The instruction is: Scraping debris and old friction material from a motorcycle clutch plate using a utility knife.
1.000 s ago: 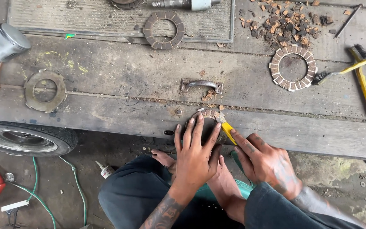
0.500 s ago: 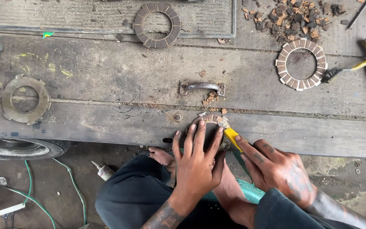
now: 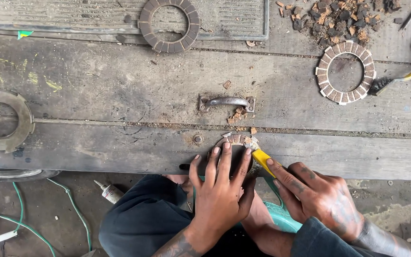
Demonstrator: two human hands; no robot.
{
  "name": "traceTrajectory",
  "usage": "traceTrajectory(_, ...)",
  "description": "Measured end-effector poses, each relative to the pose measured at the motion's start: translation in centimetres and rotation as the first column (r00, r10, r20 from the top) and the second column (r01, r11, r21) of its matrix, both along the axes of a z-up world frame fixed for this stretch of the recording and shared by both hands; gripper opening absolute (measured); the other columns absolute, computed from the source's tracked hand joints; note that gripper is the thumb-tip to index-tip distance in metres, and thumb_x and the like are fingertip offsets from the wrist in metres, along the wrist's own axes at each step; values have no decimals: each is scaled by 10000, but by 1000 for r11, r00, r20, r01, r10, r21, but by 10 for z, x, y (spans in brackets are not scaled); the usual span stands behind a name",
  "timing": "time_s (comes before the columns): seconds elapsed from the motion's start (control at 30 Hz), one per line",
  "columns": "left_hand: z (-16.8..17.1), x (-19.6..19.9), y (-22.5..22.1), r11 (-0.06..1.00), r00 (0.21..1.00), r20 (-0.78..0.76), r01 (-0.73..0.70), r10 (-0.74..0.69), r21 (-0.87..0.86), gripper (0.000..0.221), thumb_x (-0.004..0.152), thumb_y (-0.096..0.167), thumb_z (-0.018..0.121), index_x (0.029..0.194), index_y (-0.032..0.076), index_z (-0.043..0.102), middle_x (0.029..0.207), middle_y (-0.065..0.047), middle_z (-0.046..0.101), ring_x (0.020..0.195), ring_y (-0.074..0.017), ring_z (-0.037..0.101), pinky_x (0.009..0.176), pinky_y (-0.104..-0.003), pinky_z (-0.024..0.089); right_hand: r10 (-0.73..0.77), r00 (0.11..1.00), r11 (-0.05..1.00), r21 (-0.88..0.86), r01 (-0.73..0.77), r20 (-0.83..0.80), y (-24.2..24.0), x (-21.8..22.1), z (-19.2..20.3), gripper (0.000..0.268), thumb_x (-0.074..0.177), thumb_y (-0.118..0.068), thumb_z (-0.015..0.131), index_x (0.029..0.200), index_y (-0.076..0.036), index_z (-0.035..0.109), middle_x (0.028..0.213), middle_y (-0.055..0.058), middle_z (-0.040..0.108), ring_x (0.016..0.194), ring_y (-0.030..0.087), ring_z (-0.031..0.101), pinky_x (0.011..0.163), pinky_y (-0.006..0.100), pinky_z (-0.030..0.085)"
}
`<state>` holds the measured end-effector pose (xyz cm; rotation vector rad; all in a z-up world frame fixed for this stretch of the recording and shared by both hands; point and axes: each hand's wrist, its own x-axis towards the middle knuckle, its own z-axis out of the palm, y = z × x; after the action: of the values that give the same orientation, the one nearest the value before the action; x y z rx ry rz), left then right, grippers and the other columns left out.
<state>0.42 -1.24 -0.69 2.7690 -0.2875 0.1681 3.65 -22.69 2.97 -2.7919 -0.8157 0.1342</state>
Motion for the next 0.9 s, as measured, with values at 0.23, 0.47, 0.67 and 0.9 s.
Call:
traceTrajectory(0.23, 2, 5, 4, 1000, 1000, -22, 18, -17, 22, 622, 930, 494, 574, 1498, 242, 551, 1469, -168, 580, 1277, -330, 562, 1032, -622, 350, -18, 1000, 999, -44, 18, -5, 1, -2, -3, 475, 970, -327, 620, 1439, -253, 611, 923, -63, 630, 603, 143, 659, 411, 367, 518)
traceTrajectory(0.47, -3, 2, 2, 999, 999, 53, -1, 3, -38, 533, 949, 442, 591, 1454, 271, 607, 1470, -182, 572, 1280, -344, 558, 1054, -622, 354, -3, 1000, 999, -41, 4, 27, -5, -9, -5, 450, 973, -321, 625, 1415, -237, 630, 923, -66, 638, 585, 150, 650, 414, 369, 523)
traceTrajectory(0.67, 2, 5, 5, 1000, 999, 31, 12, -12, -11, 529, 973, 457, 568, 1470, 279, 589, 1460, -173, 589, 1267, -335, 568, 1040, -607, 347, -41, 999, 998, -41, 40, -3, -2, -8, -4, 445, 973, -327, 616, 1410, -249, 639, 917, -72, 649, 590, 149, 649, 402, 374, 508)
traceTrajectory(0.9, 1, 6, 4, 999, 1000, -1, 18, -18, 39, 586, 944, 506, 556, 1486, 281, 567, 1456, -160, 593, 1270, -329, 543, 1014, -619, 339, -83, 995, 995, -61, 79, -64, -2, -8, -8, 492, 976, -356, 595, 1463, -282, 590, 935, -65, 637, 588, 210, 655, 430, 407, 543)
